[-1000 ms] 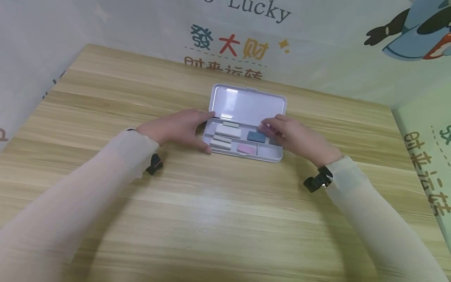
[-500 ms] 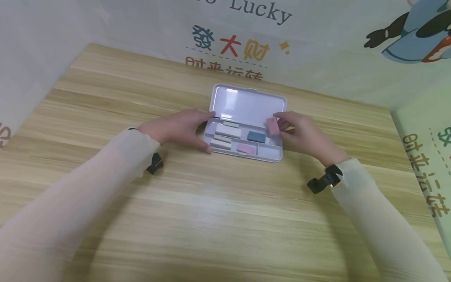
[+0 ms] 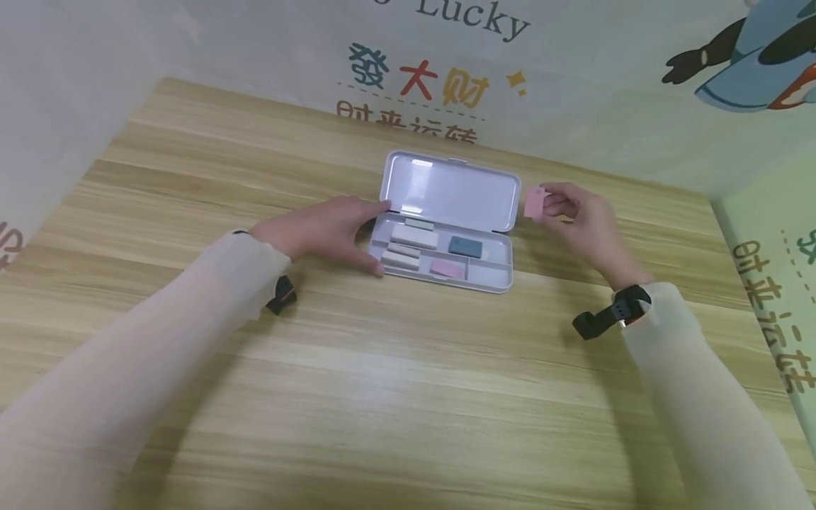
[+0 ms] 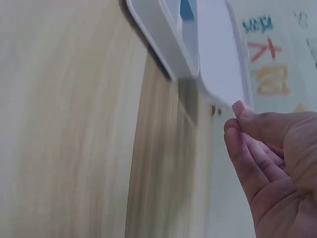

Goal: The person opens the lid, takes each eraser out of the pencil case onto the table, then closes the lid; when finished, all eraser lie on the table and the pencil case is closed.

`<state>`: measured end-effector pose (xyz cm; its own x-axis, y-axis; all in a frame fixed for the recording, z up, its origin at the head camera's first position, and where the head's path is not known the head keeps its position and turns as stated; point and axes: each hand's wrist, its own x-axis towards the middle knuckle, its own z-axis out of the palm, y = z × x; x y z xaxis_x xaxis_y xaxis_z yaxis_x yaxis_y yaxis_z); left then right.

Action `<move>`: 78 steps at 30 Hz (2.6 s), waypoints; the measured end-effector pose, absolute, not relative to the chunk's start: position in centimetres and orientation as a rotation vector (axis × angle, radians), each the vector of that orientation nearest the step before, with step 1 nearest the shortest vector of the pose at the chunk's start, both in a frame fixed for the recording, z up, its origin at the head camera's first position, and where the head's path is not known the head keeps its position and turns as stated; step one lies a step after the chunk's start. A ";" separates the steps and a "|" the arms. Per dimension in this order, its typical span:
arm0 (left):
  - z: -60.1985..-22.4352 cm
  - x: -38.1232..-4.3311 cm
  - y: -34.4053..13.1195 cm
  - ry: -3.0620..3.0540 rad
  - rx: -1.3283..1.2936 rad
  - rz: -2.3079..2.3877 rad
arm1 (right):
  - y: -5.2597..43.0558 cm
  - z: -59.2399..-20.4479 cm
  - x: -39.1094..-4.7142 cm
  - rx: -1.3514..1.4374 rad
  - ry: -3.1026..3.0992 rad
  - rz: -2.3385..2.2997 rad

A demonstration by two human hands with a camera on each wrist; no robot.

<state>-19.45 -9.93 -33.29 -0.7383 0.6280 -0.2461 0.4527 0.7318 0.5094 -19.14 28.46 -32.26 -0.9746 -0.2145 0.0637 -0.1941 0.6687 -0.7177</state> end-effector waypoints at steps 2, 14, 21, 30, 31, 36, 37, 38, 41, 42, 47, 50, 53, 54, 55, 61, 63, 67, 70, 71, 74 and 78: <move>-33.2 -19.4 -9.9 2.529 0.821 0.594 | 29.1 -32.3 -19.4 -0.286 2.852 -1.204; -33.2 -19.2 -9.7 2.527 0.815 0.595 | 31.7 -33.6 -21.2 -0.087 2.811 -1.084; -33.1 -19.2 -9.8 2.535 0.806 0.586 | 32.7 -34.4 -22.3 -0.092 2.806 -1.085; -33.2 -19.2 -9.8 2.536 0.830 0.587 | 33.3 -34.7 -22.7 -0.101 2.805 -0.954; -33.2 -19.2 -9.9 2.534 0.829 0.588 | 33.3 -34.7 -22.7 -0.103 2.800 -0.948; -33.2 -19.2 -9.9 2.533 0.799 0.584 | 33.1 -34.6 -22.9 -0.131 2.790 -0.919; -33.2 -19.2 -9.9 2.533 0.796 0.585 | 33.1 -34.6 -22.9 -0.132 2.790 -0.913; -33.2 -19.2 -9.9 2.532 0.789 0.583 | 33.0 -34.6 -22.9 -0.133 2.788 -0.912; -33.2 -19.2 -9.9 2.533 0.791 0.584 | 33.0 -34.6 -23.0 -0.122 2.771 -0.911; -33.3 -19.2 -9.9 2.536 0.801 0.583 | 33.0 -34.6 -23.0 -0.119 2.766 -0.906; -33.1 -19.2 -9.8 2.535 0.831 0.584 | 33.2 -34.5 -22.9 -0.102 2.754 -0.882; -33.2 -19.1 -9.9 2.526 0.805 0.603 | 33.2 -34.6 -22.9 -0.102 2.767 -0.870; -33.2 -19.0 -9.9 2.522 0.774 0.610 | 33.2 -34.6 -22.8 -0.097 2.771 -0.882; -33.2 -19.0 -9.9 2.523 0.773 0.612 | 33.3 -34.6 -22.8 -0.091 2.767 -0.892; -33.2 -19.0 -9.9 2.524 0.774 0.611 | 33.3 -34.6 -22.8 -0.084 2.763 -0.901; -33.3 -19.1 -10.1 2.530 0.795 0.610 | 33.2 -34.4 -22.5 -0.065 2.780 -0.910; -33.4 -19.2 -10.2 2.531 0.805 0.611 | 32.9 -34.4 -22.2 -0.085 2.818 -0.923; -33.4 -19.2 -10.2 2.534 0.815 0.606 | 31.7 -34.5 -21.5 -0.198 2.936 -0.984; -33.4 -19.2 -10.1 2.531 0.809 0.601 | 30.4 -34.2 -20.9 -0.337 3.002 -1.013; -33.4 -19.2 -10.1 2.530 0.806 0.601 | 30.0 -34.0 -20.7 -0.390 3.008 -1.023; -33.4 -19.2 -10.0 2.529 0.805 0.601 | 28.4 -33.3 -20.0 -0.531 2.968 -1.028; -33.5 -19.3 -10.0 2.536 0.832 0.602 | 26.4 -32.9 -19.3 -0.729 2.842 -0.972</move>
<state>-19.32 -9.97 -33.46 -0.7414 0.6278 -0.2368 0.4543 0.7294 0.5114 -19.25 26.35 -32.86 -0.8876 -0.4493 0.1017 -0.4175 0.6913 -0.5898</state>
